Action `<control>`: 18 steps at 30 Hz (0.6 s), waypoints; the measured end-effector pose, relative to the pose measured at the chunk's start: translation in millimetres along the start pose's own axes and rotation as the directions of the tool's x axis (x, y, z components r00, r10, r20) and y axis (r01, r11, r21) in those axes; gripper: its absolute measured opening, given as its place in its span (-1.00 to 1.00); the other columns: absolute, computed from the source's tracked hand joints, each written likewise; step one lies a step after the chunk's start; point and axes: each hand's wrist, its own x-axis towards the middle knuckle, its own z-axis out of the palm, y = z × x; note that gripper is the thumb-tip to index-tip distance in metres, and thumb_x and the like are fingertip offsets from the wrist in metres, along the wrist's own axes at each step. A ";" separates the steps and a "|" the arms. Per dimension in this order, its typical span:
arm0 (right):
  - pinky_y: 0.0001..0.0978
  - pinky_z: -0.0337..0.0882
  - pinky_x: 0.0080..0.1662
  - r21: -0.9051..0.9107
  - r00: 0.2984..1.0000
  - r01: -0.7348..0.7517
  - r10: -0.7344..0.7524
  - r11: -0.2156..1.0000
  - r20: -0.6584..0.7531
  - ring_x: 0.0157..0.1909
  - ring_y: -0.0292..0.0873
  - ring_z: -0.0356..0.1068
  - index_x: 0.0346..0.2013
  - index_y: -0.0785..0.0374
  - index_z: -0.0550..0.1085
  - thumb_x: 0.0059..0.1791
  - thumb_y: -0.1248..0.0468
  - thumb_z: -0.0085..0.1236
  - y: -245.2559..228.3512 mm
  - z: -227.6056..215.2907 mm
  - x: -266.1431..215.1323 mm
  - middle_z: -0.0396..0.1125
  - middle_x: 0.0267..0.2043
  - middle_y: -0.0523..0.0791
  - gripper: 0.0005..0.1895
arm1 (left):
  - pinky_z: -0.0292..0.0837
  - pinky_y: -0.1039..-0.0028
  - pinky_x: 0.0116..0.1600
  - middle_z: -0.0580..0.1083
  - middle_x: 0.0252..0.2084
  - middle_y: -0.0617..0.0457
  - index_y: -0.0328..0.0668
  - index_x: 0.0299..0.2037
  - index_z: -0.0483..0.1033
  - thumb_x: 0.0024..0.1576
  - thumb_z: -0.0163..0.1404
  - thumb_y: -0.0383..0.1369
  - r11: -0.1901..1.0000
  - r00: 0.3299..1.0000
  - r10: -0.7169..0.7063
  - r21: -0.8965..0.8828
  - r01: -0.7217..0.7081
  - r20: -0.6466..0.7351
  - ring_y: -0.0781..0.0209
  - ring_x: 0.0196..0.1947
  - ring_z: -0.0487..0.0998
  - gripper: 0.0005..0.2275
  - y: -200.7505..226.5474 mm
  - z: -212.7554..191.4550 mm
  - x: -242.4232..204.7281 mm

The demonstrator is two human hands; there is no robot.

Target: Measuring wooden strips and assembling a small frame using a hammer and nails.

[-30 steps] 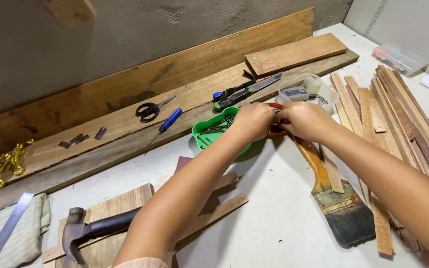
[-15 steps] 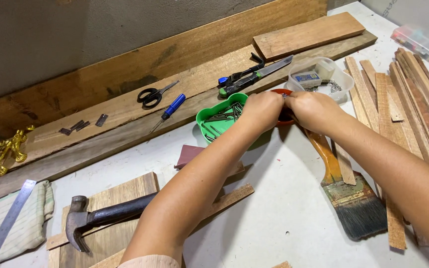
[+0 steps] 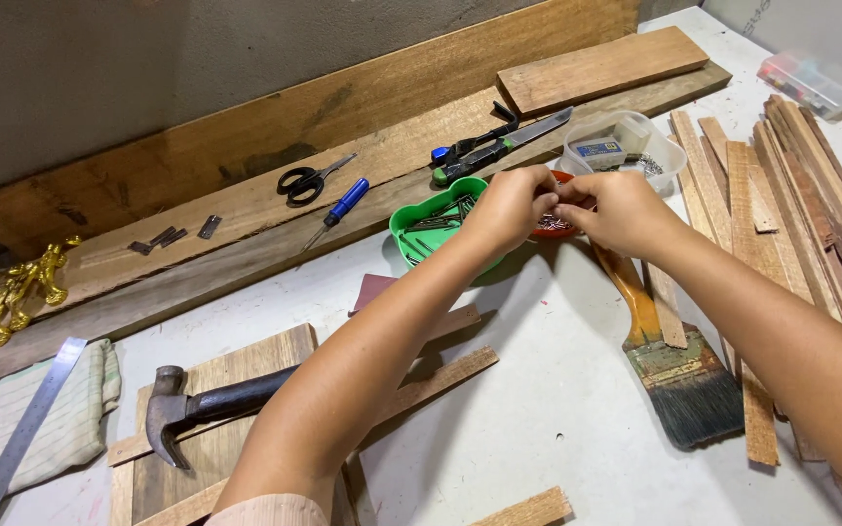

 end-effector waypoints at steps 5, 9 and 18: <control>-0.44 0.51 -0.16 0.380 0.996 -0.094 0.082 0.920 0.047 -0.22 -0.31 0.52 -0.15 0.28 0.63 -0.04 0.29 0.29 -19.2 -0.9 -17.7 0.57 -0.23 -0.11 -0.80 | 0.55 0.45 -0.29 0.61 -0.39 -0.03 -0.30 -0.26 0.48 0.03 0.26 -0.45 0.954 0.987 -0.162 -0.260 0.150 -0.022 0.27 -0.37 0.65 -0.80 22.8 -32.3 -28.8; -0.47 0.49 -0.17 0.634 0.996 -0.069 0.018 0.770 0.087 -0.22 -0.34 0.51 -0.13 0.29 0.62 -0.03 0.30 0.26 -50.2 -1.6 -40.8 0.55 -0.24 -0.14 -0.80 | 0.56 0.54 -0.33 0.62 -0.40 -0.01 -0.27 -0.28 0.44 0.06 0.26 -0.43 0.735 0.952 -0.294 -0.617 0.282 0.085 0.34 -0.41 0.65 -0.79 35.2 -58.5 -59.4; -0.52 0.45 -0.11 0.793 0.988 0.050 -0.147 0.607 0.050 -0.18 -0.34 0.45 -0.09 0.33 0.62 0.02 0.29 0.27 -129.0 28.6 -93.7 0.53 -0.19 -0.13 -0.78 | 0.51 0.57 -0.31 0.62 -0.34 -0.04 -0.29 -0.23 0.52 0.12 0.23 -0.45 0.540 0.901 -0.385 -0.743 0.395 0.199 0.30 -0.37 0.62 -0.85 83.8 -134.0 -159.4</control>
